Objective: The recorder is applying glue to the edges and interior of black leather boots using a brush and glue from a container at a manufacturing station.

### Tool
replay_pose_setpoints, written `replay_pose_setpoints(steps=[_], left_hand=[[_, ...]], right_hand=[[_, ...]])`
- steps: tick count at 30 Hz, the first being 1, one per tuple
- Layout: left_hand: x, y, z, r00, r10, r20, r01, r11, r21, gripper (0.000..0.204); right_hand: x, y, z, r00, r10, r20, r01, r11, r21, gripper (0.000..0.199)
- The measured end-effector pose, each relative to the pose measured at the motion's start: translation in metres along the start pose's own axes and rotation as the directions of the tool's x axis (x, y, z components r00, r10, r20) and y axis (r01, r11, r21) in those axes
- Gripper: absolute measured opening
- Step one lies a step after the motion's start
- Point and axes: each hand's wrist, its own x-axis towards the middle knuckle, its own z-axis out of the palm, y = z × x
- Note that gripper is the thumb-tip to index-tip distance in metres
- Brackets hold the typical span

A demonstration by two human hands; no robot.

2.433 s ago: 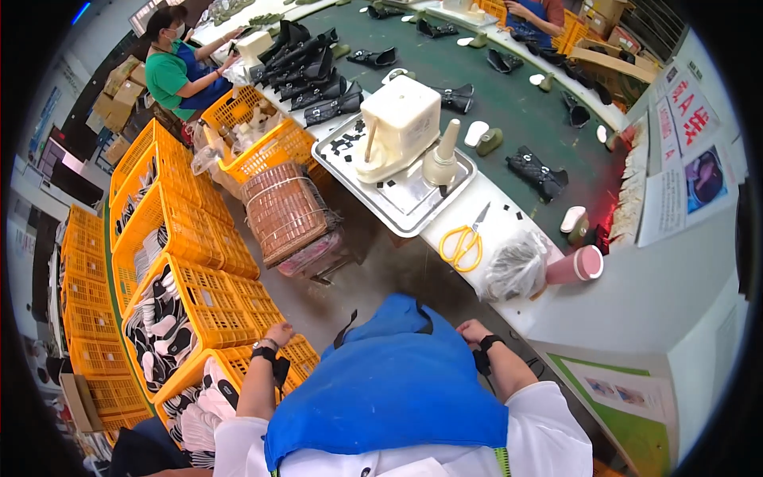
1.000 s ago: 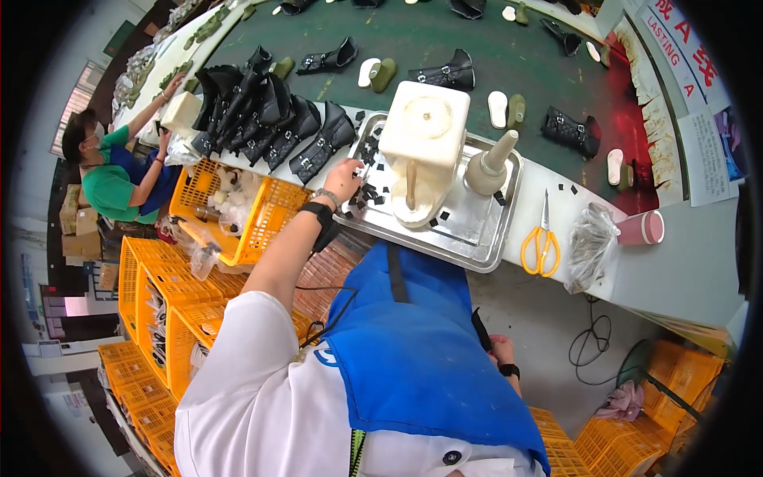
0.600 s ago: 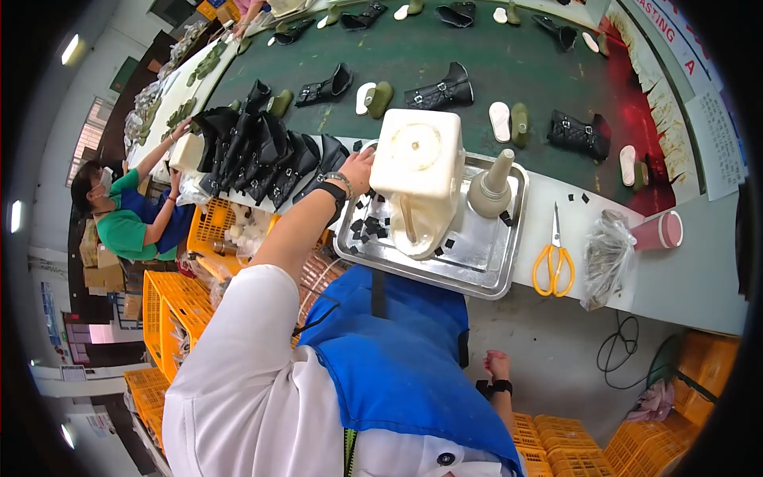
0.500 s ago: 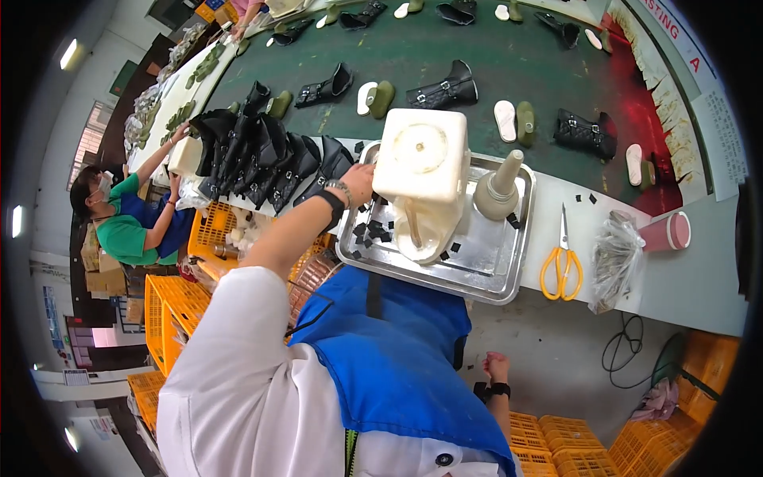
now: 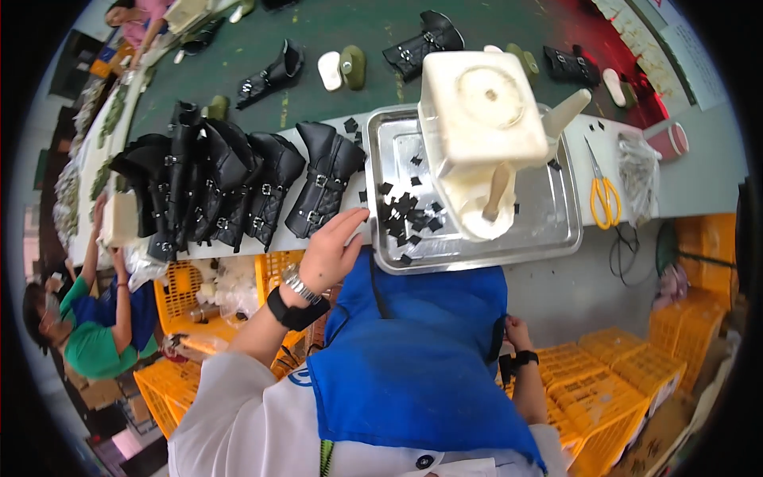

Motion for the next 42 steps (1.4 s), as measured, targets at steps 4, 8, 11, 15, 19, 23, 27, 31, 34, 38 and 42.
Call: replay_pose_setpoints(steps=[4, 8, 11, 15, 19, 23, 27, 31, 34, 38, 42], left_hand=[[-0.063, -0.036, -0.013, 0.999, -0.039, 0.028, 0.043, 0.991, -0.127, 0.027], [-0.119, -0.084, -0.003, 0.969, -0.121, 0.216, 0.160, 0.971, -0.178, 0.026], [-0.136, -0.114, -0.002, 0.983, -0.084, 0.164, 0.099, 0.992, -0.084, 0.028], [-0.148, -0.157, -0.005, 0.978, -0.065, 0.199, 0.028, 0.982, 0.184, 0.032], [-0.157, -0.193, -0.007, 0.963, -0.100, 0.249, -0.017, 0.904, 0.428, 0.032], [-0.166, -0.244, -0.001, 0.941, -0.118, 0.316, -0.089, 0.816, 0.571, 0.031], [-0.176, -0.272, 0.006, 0.813, -0.492, 0.312, 0.135, 0.680, 0.721, 0.030], [-0.195, -0.267, -0.015, 0.852, -0.450, 0.268, 0.152, 0.702, 0.696, 0.034], [-0.207, -0.262, -0.015, 0.709, -0.588, 0.390, 0.269, 0.736, 0.621, 0.028], [-0.161, -0.240, -0.035, 0.599, -0.566, 0.566, 0.536, 0.809, 0.242, 0.061], [-0.182, -0.259, -0.019, 0.648, -0.559, 0.518, 0.548, 0.814, 0.193, 0.047]], right_hand=[[-0.026, 0.014, 0.010, 0.988, 0.055, -0.146, -0.084, 0.975, -0.205, 0.024], [-0.035, 0.007, 0.017, 0.936, -0.178, -0.305, 0.083, 0.950, -0.300, 0.017], [-0.047, -0.025, 0.010, 0.850, -0.203, -0.486, -0.116, 0.827, -0.549, 0.017], [-0.031, -0.012, -0.014, 0.868, -0.274, -0.415, 0.006, 0.841, -0.541, 0.020], [-0.023, -0.045, 0.007, 0.913, -0.312, -0.263, 0.152, 0.858, -0.490, 0.020], [-0.036, -0.091, 0.040, 0.978, -0.163, -0.132, 0.089, 0.894, -0.439, 0.026], [-0.017, -0.088, 0.046, 0.976, -0.193, 0.096, 0.214, 0.806, -0.552, 0.033], [-0.040, -0.123, 0.045, 0.984, -0.002, 0.179, 0.090, 0.869, -0.487, 0.045], [-0.029, -0.109, 0.039, 0.941, -0.180, 0.287, 0.318, 0.761, -0.565, 0.045], [-0.033, -0.116, 0.038, 0.924, 0.109, 0.367, 0.253, 0.545, -0.799, 0.046], [-0.057, -0.159, 0.065, 0.879, 0.385, 0.282, -0.049, 0.660, -0.750, 0.028]])
